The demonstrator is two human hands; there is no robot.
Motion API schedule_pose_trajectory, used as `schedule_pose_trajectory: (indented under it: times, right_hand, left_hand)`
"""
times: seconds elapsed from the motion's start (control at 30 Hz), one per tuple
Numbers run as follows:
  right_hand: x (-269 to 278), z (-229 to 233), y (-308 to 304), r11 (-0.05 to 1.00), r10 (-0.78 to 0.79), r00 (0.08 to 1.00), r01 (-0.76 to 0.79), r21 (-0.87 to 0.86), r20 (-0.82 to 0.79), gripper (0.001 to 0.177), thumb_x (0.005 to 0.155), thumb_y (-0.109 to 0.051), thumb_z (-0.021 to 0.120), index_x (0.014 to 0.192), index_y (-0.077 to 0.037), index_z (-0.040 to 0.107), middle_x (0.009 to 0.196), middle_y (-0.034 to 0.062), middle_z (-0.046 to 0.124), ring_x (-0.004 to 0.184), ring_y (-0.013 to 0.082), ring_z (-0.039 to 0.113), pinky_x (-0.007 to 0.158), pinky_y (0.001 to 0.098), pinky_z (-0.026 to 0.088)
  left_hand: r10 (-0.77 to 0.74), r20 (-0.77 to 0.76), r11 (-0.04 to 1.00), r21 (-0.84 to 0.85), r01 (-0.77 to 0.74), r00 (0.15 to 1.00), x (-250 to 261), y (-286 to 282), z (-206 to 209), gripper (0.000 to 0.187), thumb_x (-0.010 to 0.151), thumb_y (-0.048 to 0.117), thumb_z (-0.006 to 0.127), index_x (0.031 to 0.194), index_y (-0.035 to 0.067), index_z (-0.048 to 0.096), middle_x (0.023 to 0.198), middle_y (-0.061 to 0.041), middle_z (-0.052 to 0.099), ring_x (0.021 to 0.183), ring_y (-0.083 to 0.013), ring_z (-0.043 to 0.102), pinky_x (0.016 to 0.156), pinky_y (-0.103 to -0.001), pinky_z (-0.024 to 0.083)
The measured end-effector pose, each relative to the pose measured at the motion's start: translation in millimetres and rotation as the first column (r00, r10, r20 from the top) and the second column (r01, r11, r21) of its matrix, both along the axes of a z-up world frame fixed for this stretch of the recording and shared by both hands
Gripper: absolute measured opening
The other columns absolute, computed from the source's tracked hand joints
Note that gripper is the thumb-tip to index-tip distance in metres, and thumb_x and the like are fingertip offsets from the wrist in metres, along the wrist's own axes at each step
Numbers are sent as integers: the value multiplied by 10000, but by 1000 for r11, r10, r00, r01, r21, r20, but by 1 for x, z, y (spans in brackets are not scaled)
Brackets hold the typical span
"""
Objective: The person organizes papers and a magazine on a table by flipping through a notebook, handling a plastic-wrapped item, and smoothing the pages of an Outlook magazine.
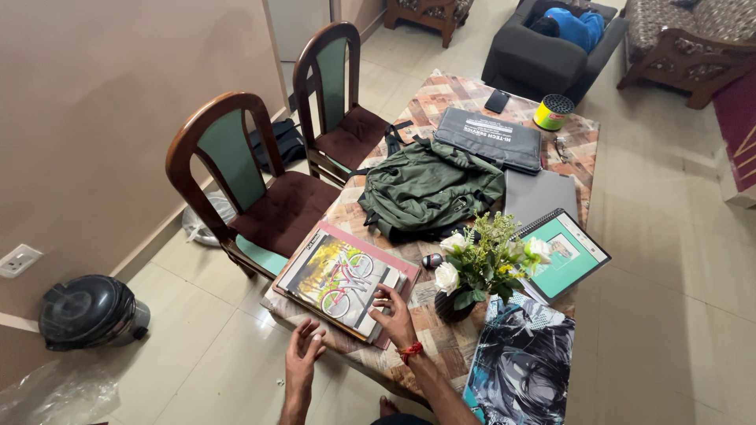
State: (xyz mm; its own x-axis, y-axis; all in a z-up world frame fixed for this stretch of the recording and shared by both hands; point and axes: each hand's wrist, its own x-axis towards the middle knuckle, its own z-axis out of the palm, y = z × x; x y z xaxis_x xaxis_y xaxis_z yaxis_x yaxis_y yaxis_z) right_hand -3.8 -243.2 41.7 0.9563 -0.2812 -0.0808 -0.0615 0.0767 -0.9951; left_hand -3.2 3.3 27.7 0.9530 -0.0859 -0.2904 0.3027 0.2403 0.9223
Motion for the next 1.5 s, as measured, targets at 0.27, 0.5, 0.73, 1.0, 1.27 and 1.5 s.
schedule_pose_trajectory:
  times: [0.27, 0.5, 0.73, 1.0, 1.27, 1.5]
  right_hand:
    - [-13, 25, 10, 999, 7, 1000, -6, -44, 10, 653, 786, -90, 787, 1399, -59, 562, 1227, 62, 633, 1097, 174, 650, 909, 331, 539]
    - [-20, 32, 15, 1000, 16, 999, -16, 16, 33, 657, 783, -84, 783, 1397, -44, 552, 1240, 68, 627, 1104, 177, 633, 936, 336, 537]
    - [-31, 28, 20, 1000, 15, 996, -16, 4, 91, 646, 807, -74, 790, 1400, -12, 543, 1237, 99, 626, 1105, 191, 640, 978, 341, 537]
    - [-43, 43, 30, 999, 21, 999, -19, -36, 50, 665, 815, -100, 791, 1424, -40, 530, 1270, 93, 629, 1146, 201, 641, 978, 356, 537]
    - [-53, 59, 24, 997, 73, 995, -70, -39, 74, 710, 832, -133, 787, 1464, -49, 475, 1382, 109, 621, 1243, 204, 616, 1030, 361, 508]
    - [-48, 54, 5, 987, 158, 981, -161, 17, 111, 677, 836, -88, 788, 1445, -29, 498, 1375, 125, 620, 1239, 224, 623, 1054, 375, 516]
  left_hand:
    - [29, 35, 999, -13, -29, 999, -1, 18, 9, 550, 931, 135, 646, 1458, 58, 507, 1396, -115, 626, 1210, -219, 647, 887, -335, 527]
    - [28, 55, 999, -30, -26, 998, -8, 27, 19, 543, 927, 138, 655, 1444, 45, 521, 1393, -119, 628, 1213, -223, 646, 887, -329, 527]
    - [27, 55, 998, -60, -24, 998, -11, 35, 10, 532, 923, 131, 657, 1435, 51, 535, 1369, -108, 648, 1207, -219, 652, 886, -328, 530]
    - [37, 32, 997, -63, -35, 999, -16, 48, 5, 518, 918, 116, 663, 1417, 47, 547, 1350, -83, 663, 1188, -198, 657, 886, -327, 528]
    - [68, 34, 997, -23, -67, 997, -26, 62, 5, 527, 922, 121, 664, 1425, 31, 538, 1341, -93, 667, 1179, -197, 652, 896, -338, 522]
    - [156, 46, 988, -3, -156, 987, -48, 46, 12, 532, 917, 124, 665, 1423, 27, 534, 1331, -94, 676, 1176, -188, 652, 899, -344, 537]
